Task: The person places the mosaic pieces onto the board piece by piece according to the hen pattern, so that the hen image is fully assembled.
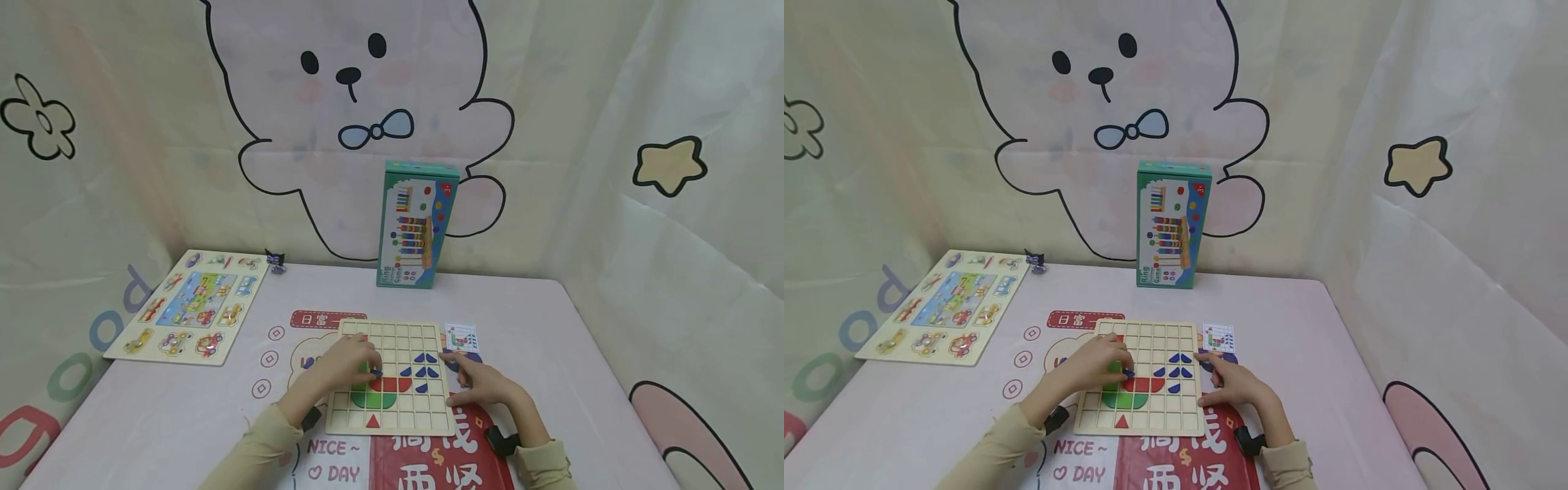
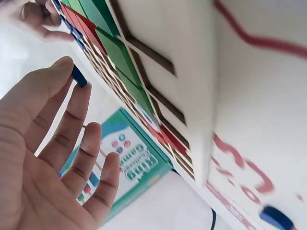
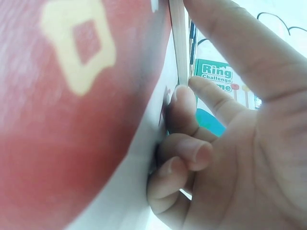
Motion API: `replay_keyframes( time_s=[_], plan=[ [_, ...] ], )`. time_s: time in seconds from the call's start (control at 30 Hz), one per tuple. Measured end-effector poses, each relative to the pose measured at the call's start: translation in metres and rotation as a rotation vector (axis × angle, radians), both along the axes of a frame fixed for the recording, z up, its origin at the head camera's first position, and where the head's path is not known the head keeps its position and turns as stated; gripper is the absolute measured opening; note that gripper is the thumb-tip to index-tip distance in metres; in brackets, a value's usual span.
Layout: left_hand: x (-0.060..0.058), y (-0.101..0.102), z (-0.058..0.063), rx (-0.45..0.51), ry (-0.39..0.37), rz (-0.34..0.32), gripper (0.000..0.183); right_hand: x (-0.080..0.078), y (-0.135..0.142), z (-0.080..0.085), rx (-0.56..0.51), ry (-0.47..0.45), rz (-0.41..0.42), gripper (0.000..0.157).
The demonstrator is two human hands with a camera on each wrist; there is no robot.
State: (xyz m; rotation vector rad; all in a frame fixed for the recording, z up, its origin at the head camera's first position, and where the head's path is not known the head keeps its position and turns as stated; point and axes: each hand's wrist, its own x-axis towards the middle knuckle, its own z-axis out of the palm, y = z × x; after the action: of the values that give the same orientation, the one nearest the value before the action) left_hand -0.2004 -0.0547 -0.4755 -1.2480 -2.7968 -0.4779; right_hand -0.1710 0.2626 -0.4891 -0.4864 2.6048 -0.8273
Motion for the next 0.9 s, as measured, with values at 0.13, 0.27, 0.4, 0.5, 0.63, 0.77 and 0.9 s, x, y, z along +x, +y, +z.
replay_keyframes(
  time_s=[0.13, 0.27, 0.4, 0.5, 0.63, 0.77, 0.9],
  plan=[
    [-0.001, 0.011, -0.001, -0.014, -0.017, -0.019, 0.009, 0.000, 0.000, 0.000, -0.004, 0.000, 0.001, 0.084],
    [0.000, 0.021, 0.002, -0.021, -0.034, -0.034, 0.009, 0.000, 0.000, -0.001, -0.004, -0.003, 0.002, 0.084],
    [0.000, 0.031, 0.003, -0.033, -0.055, -0.042, 0.010, -0.001, 0.000, -0.001, -0.007, -0.008, 0.002, 0.084],
    [-0.001, 0.039, 0.004, -0.044, -0.077, -0.051, 0.010, -0.001, 0.001, -0.001, -0.007, -0.007, 0.004, 0.084],
    [-0.003, 0.051, 0.005, -0.058, -0.090, -0.075, 0.009, -0.001, 0.001, 0.000, -0.013, -0.008, 0.010, 0.084],
    [-0.004, 0.064, 0.006, -0.091, -0.080, -0.099, 0.010, 0.000, 0.001, 0.000, -0.020, -0.007, 0.016, 0.083],
    [-0.004, 0.078, 0.010, -0.117, -0.087, -0.126, 0.010, 0.000, 0.001, 0.001, -0.025, -0.009, 0.021, 0.083]
  ],
)
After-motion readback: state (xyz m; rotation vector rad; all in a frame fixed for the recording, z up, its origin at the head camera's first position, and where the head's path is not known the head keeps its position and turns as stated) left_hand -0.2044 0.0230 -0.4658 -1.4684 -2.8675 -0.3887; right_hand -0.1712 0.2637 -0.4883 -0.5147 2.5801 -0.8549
